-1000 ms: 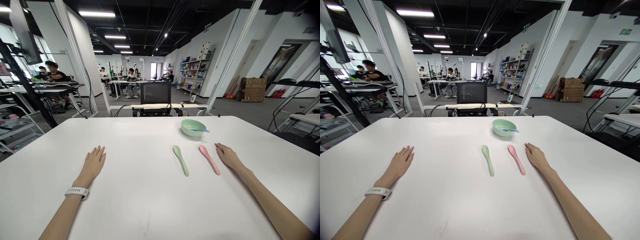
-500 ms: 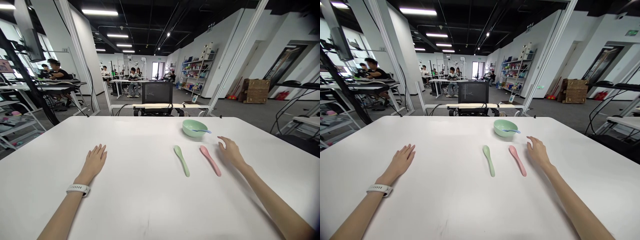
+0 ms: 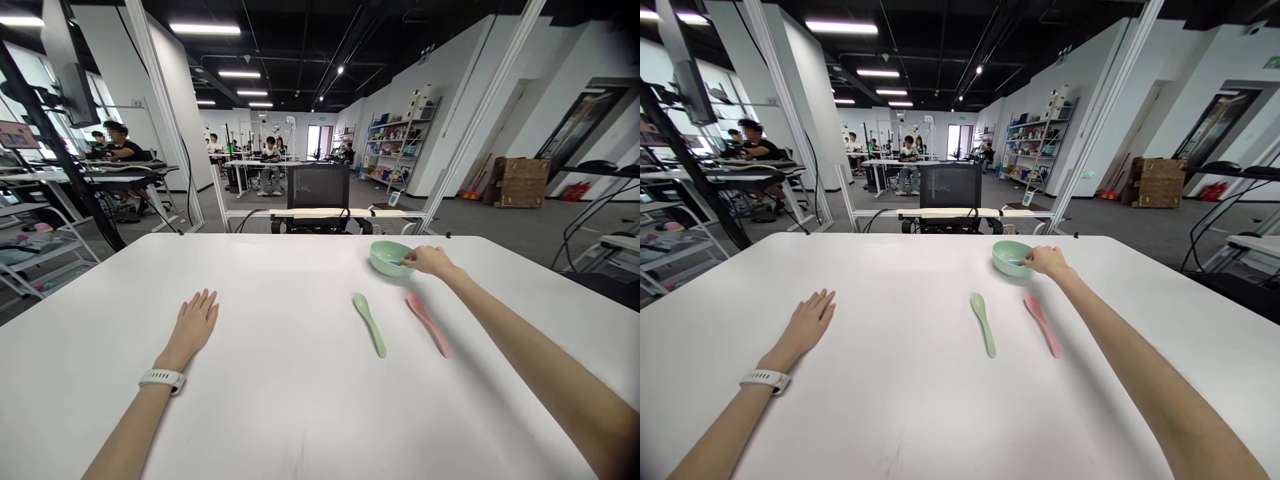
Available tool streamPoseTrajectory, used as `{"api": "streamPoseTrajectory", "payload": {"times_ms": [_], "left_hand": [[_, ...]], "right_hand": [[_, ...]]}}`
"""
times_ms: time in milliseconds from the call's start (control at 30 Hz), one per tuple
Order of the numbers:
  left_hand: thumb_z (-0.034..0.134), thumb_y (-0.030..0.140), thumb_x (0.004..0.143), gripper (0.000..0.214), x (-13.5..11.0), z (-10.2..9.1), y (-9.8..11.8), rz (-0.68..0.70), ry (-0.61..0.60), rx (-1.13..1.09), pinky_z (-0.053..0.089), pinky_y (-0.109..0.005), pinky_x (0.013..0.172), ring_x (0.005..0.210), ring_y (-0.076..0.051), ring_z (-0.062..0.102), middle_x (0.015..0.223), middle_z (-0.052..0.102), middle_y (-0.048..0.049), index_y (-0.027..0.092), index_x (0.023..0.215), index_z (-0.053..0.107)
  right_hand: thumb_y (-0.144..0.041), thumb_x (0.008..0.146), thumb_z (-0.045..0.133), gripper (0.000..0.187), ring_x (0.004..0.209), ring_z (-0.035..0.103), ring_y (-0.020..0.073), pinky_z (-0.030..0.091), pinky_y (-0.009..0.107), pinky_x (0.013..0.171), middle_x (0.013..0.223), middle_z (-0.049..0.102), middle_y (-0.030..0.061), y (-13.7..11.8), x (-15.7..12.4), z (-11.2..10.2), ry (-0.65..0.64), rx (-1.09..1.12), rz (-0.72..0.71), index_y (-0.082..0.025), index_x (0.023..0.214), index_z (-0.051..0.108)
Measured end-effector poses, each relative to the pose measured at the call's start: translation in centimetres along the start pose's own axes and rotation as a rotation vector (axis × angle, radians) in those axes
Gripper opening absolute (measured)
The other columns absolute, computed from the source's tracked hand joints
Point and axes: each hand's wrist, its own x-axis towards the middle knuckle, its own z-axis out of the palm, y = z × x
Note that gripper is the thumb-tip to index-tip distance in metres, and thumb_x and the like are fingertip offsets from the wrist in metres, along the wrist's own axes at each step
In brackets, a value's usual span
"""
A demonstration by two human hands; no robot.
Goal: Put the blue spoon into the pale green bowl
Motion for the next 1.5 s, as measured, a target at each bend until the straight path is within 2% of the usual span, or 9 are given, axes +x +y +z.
{"api": "streamPoseTrajectory", "payload": {"times_ms": [133,267,467,600,767,867,1000,1267,1500], "left_hand": [[0.023,0.044,0.112,0.075,0.0,-0.3,0.0,0.003,-0.016,-0.009,0.036,-0.063,0.140,0.173,-0.035,0.045,0.183,0.051,-0.0191,0.013,0.170,0.059],[0.024,0.044,0.111,0.074,-0.1,-0.3,0.0,0.012,0.008,-0.011,0.038,-0.064,0.139,0.171,-0.036,0.047,0.181,0.053,-0.0197,0.014,0.168,0.061],[0.025,0.042,0.111,0.072,0.0,0.2,0.0,0.013,0.038,-0.009,0.039,-0.065,0.138,0.170,-0.036,0.049,0.180,0.055,-0.0196,0.015,0.167,0.062],[0.024,0.043,0.112,0.074,0.0,0.2,0.0,0.002,0.021,-0.009,0.037,-0.062,0.139,0.171,-0.035,0.047,0.181,0.053,-0.0188,0.015,0.169,0.060],[0.023,0.043,0.112,0.074,0.0,0.1,0.0,0.000,0.008,-0.016,0.037,-0.064,0.140,0.172,-0.035,0.046,0.182,0.052,-0.0202,0.013,0.170,0.059],[0.023,0.043,0.112,0.075,0.1,0.1,-0.1,0.004,0.009,-0.008,0.037,-0.064,0.140,0.172,-0.036,0.046,0.182,0.051,-0.0202,0.013,0.169,0.059],[0.022,0.042,0.111,0.075,0.1,0.2,-0.1,0.010,0.020,-0.012,0.038,-0.066,0.139,0.171,-0.036,0.047,0.181,0.053,-0.0205,0.013,0.168,0.060],[0.022,0.044,0.112,0.076,0.0,0.0,0.1,-0.002,-0.004,-0.023,0.035,-0.065,0.141,0.173,-0.037,0.044,0.183,0.050,-0.0208,0.011,0.170,0.058],[0.022,0.044,0.112,0.075,0.1,0.0,0.0,-0.002,0.000,-0.011,0.036,-0.064,0.141,0.173,-0.036,0.045,0.183,0.051,-0.0199,0.013,0.170,0.058]], "right_hand": [[-0.049,0.096,0.075,0.032,0.099,0.080,0.0351,0.054,0.048,0.099,0.094,0.086,0.0178,-0.7,0.9,0.4,-0.009,0.029,0.036,-0.021,0.092,0.091],[-0.035,0.099,0.074,0.029,0.111,0.081,0.0372,0.054,0.046,0.102,0.110,0.087,0.0221,-1.3,0.5,-0.1,0.026,0.050,0.064,-0.016,0.110,0.092],[-0.026,0.115,0.039,0.051,0.117,0.078,0.0391,0.056,0.047,0.098,0.138,0.075,0.0348,-2.7,-2.7,-1.0,0.265,0.113,0.081,-0.005,0.147,0.071],[-0.035,0.115,0.039,0.043,0.105,0.078,0.0366,0.057,0.043,0.090,0.127,0.076,0.0307,-5.5,-7.7,0.4,0.269,0.260,0.032,-0.008,0.133,0.068],[-0.058,0.109,0.057,0.032,0.092,0.076,0.0316,0.055,0.038,0.080,0.091,0.076,0.0076,-10.5,-15.5,3.9,0.086,0.412,-0.029,-0.028,0.105,0.063],[-0.061,0.104,0.063,0.034,0.079,0.074,0.0289,0.050,0.036,0.069,0.082,0.073,0.0063,-12.7,-18.0,5.0,-0.053,0.462,-0.003,-0.029,0.092,0.057],[-0.047,0.101,0.066,0.031,0.079,0.074,0.0272,0.048,0.034,0.065,0.093,0.076,0.0101,-13.6,-18.2,5.0,-0.056,0.440,-0.023,-0.029,0.082,0.051],[-0.028,0.100,0.058,0.017,0.078,0.070,0.0260,0.044,0.034,0.068,0.084,0.071,0.0063,-13.5,-18.5,4.9,-0.080,0.490,-0.020,-0.030,0.087,0.046],[-0.030,0.101,0.055,0.020,0.068,0.062,0.0232,0.041,0.034,0.065,0.073,0.066,0.0010,-12.8,-19.1,4.7,-0.061,0.606,-0.041,-0.030,0.083,0.045]]}}
